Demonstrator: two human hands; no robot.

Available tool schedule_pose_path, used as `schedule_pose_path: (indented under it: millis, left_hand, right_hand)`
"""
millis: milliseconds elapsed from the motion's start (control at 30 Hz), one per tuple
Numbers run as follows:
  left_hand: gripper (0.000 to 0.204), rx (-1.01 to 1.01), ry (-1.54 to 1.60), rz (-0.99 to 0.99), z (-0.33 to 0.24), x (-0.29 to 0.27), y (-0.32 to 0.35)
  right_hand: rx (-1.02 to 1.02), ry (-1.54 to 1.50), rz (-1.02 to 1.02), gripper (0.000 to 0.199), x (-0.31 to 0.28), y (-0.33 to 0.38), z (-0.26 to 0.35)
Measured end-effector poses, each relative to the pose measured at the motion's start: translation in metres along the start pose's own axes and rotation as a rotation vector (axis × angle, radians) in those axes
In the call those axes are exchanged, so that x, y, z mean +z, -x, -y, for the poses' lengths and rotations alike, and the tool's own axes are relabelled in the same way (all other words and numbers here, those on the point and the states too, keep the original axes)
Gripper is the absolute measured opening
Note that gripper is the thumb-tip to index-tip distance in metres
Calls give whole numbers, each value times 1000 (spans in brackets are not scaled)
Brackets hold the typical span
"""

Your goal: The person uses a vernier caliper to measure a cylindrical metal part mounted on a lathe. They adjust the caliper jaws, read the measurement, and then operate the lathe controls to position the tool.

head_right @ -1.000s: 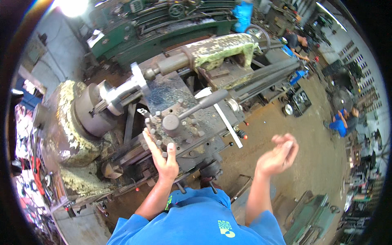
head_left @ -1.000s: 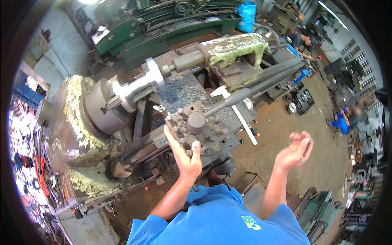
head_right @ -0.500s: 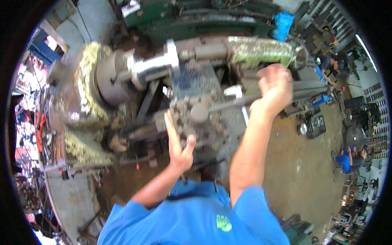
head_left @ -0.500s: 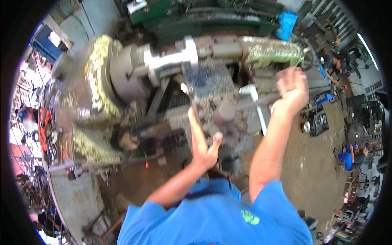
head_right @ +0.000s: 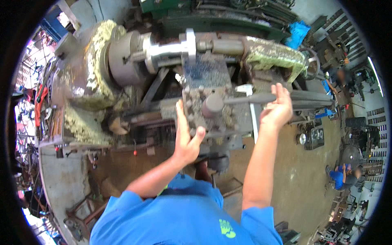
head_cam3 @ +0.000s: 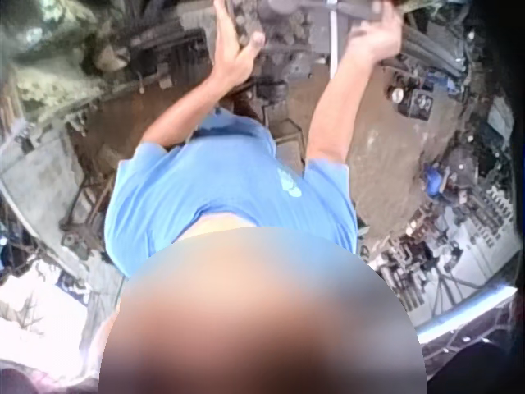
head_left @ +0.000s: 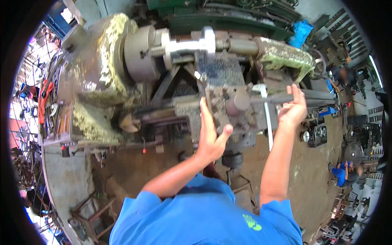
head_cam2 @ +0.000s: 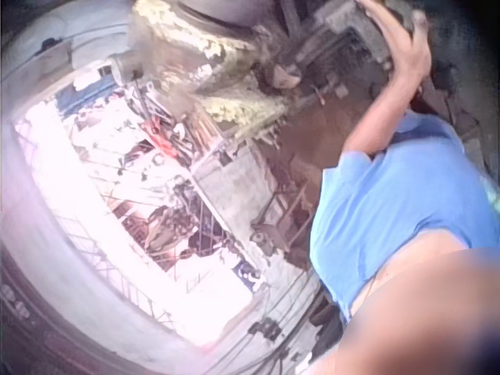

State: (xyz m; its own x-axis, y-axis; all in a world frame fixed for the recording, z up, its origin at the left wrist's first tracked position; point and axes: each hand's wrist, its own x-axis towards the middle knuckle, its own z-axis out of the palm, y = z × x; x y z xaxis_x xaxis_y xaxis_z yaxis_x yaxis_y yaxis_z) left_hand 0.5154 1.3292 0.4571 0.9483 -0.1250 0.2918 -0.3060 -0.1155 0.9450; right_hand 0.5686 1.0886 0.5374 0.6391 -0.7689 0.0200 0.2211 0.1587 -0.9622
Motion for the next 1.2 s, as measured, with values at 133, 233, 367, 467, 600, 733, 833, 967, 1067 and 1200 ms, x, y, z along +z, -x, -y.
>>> schedule_pose_path:
  millis: [133,233,367,467,600,733,833,967,1067,1200]
  left_hand:
    - [99,20,-34,-14,-2,-1,1]
    - [101,-7,-78,-14,-2,-1,1]
    - [102,-35,-43,-5,-2,0,0]
    - [101,16,-33,-27,-1,1,-2]
    - [101,3,-41,-45,0,3,-1]
    - [103,-24,-39,-39,1,2,1]
    - [105,-49,6,-68,-1,4,0]
    - [107,-115,-70,-80,-2,3,-3]
    - [108,-57,-101,-68,-1,-2,-6]
    - [107,-44,-101,-49,2,-6,-5]
  right_hand:
    - [-45,-206,-336,65,-5,33,18]
    - [52,-112,18,63,29,5,9]
    - [86,-169,1,59,6,-13,-1]
    - [-18,-216,-262,55,-15,16,19]
    - [138,-228,25,51,61,4,19]
    - [-23,-346,254,38,110,-61,21]
    - [-276,-300,437,33,41,-67,2]
    - [151,-247,737,39,-22,-28,-63]
    - [32,-368,447,52,-17,-9,-92]
    - [252,-103,544,64,-2,11,-106]
